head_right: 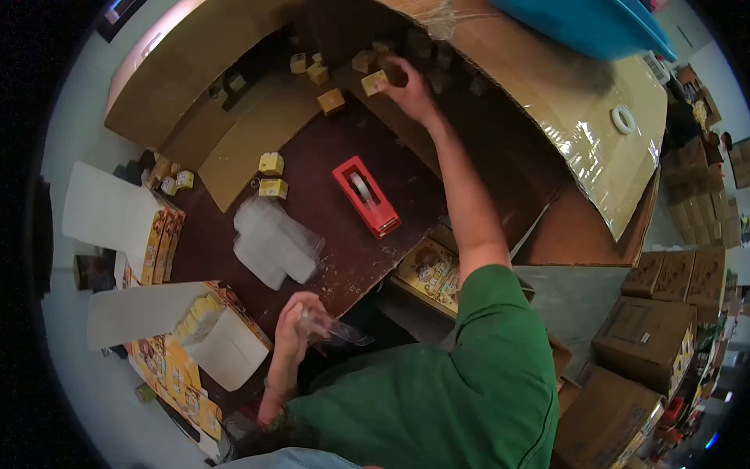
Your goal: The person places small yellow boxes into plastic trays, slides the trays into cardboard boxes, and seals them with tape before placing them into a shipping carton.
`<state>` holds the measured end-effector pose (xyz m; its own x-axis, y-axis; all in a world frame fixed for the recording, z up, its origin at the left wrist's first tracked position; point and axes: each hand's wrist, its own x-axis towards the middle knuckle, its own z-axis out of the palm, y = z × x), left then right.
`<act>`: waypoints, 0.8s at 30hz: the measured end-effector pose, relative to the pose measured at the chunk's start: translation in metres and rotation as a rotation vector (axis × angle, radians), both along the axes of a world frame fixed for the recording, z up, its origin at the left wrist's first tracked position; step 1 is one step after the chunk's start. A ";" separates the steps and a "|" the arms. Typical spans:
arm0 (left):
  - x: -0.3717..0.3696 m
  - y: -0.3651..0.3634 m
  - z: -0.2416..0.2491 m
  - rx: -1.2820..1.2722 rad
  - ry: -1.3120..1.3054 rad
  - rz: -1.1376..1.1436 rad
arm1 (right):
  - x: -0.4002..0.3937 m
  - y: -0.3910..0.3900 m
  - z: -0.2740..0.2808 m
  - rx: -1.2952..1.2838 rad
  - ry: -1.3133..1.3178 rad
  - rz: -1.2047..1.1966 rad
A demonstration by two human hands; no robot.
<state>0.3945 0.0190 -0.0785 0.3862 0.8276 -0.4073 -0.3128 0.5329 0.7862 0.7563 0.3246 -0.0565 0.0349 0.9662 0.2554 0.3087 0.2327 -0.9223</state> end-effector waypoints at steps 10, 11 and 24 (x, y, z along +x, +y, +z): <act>0.006 0.014 -0.002 -0.148 -0.309 -0.228 | -0.136 -0.275 0.019 0.132 -0.273 0.446; 0.003 0.007 -0.009 -0.180 -0.448 -0.259 | -0.130 -0.278 0.019 0.097 -0.196 0.556; -0.016 -0.037 -0.003 -0.231 -0.722 0.094 | -0.137 -0.280 0.045 -0.328 0.544 0.657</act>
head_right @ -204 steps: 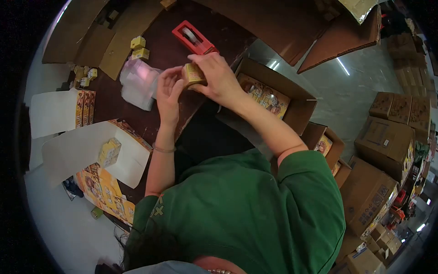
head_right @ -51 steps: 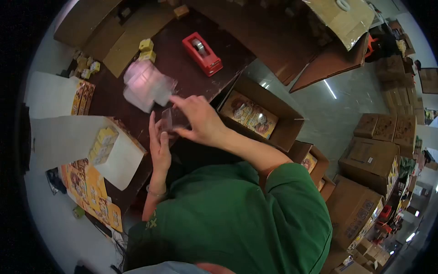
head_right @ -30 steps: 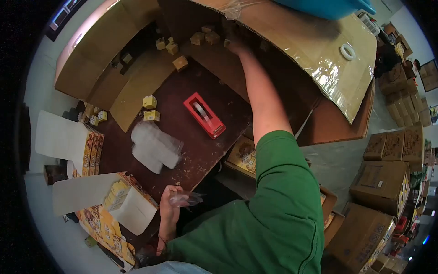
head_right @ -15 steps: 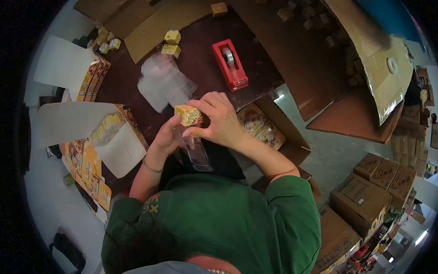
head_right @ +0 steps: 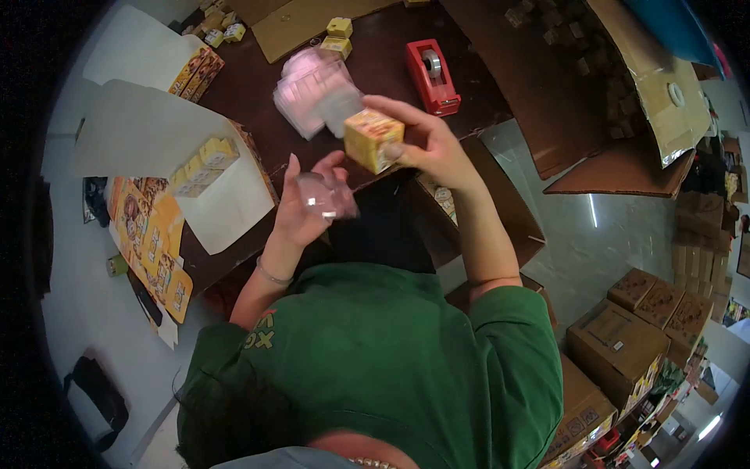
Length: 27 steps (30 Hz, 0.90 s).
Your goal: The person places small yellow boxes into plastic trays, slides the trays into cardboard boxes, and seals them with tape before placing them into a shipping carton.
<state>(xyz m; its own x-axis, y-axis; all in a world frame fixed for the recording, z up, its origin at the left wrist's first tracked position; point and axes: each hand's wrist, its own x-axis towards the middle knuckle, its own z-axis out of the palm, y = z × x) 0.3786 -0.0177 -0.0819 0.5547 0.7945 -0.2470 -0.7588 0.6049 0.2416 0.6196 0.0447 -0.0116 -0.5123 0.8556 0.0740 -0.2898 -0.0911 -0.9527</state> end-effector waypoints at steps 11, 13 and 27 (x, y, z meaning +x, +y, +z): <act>-0.021 -0.012 -0.005 0.288 0.538 0.472 | -0.052 -0.059 0.006 0.333 -0.530 -0.261; -0.022 -0.014 0.001 0.332 0.614 0.525 | -0.066 -0.066 -0.004 0.368 -0.540 -0.351; -0.015 -0.027 -0.001 0.537 0.843 0.480 | -0.075 -0.087 -0.029 0.412 -0.410 -0.162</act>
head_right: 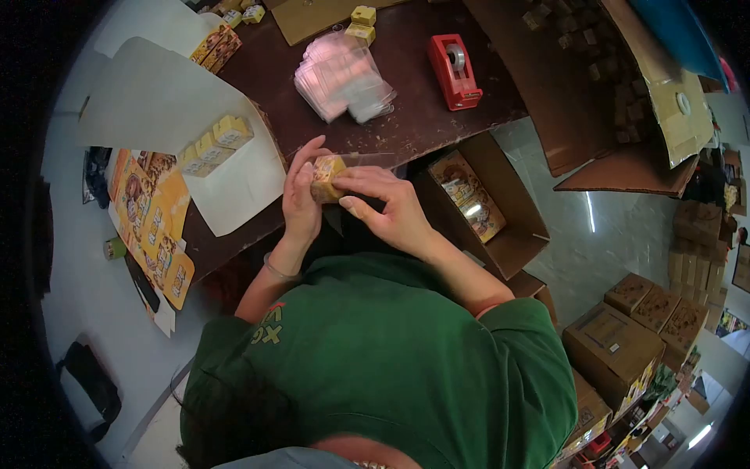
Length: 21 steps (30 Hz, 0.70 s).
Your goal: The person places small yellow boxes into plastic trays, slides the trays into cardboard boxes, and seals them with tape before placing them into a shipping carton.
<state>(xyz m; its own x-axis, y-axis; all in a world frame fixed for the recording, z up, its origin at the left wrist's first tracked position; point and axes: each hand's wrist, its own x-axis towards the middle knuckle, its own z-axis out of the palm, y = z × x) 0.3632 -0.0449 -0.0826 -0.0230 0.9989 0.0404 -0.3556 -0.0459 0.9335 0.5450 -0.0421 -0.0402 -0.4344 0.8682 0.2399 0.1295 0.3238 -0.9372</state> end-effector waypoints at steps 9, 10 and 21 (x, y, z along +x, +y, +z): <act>-0.020 0.007 0.004 -0.409 -0.069 -0.633 | 0.046 0.036 0.018 -0.092 -0.274 0.477; -0.020 0.010 0.006 -0.403 -0.077 -0.804 | 0.048 0.039 0.024 -0.151 -0.322 0.592; 0.055 0.065 -0.068 0.108 0.543 -0.281 | 0.182 0.234 -0.010 0.015 -0.256 -0.497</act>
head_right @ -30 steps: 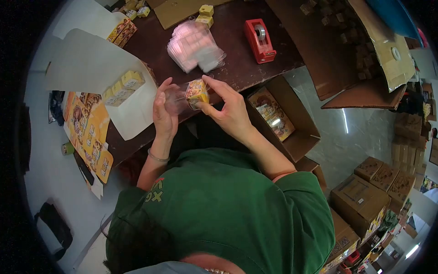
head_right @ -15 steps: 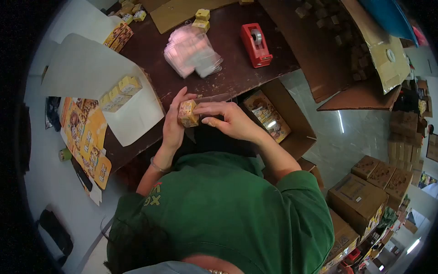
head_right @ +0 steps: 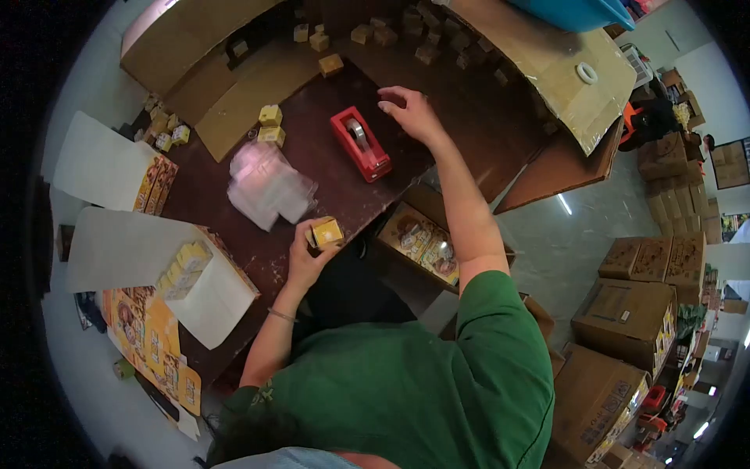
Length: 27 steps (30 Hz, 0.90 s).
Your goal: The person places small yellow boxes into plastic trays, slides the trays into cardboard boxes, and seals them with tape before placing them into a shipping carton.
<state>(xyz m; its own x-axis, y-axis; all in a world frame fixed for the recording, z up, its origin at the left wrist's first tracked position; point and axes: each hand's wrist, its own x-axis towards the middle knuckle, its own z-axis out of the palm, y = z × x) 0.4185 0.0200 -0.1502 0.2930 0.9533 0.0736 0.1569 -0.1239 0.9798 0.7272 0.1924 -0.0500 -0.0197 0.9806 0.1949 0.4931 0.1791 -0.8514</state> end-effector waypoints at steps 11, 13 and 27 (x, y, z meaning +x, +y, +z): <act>0.008 0.001 0.003 0.051 0.143 0.107 | -0.050 0.231 -0.056 0.065 -0.161 0.043; 0.009 0.002 0.006 0.050 0.155 0.119 | -0.082 0.256 -0.039 0.211 -0.299 -0.057; -0.001 -0.001 0.000 -0.134 0.041 -0.004 | -0.150 0.372 -0.069 0.076 -0.513 0.037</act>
<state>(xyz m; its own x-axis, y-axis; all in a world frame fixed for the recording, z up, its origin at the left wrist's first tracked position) 0.4175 0.0193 -0.1501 0.2968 0.9526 -0.0664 0.1973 0.0069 0.9803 0.5770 0.5640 -0.1190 -0.1659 0.9609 0.2215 0.8358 0.2562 -0.4856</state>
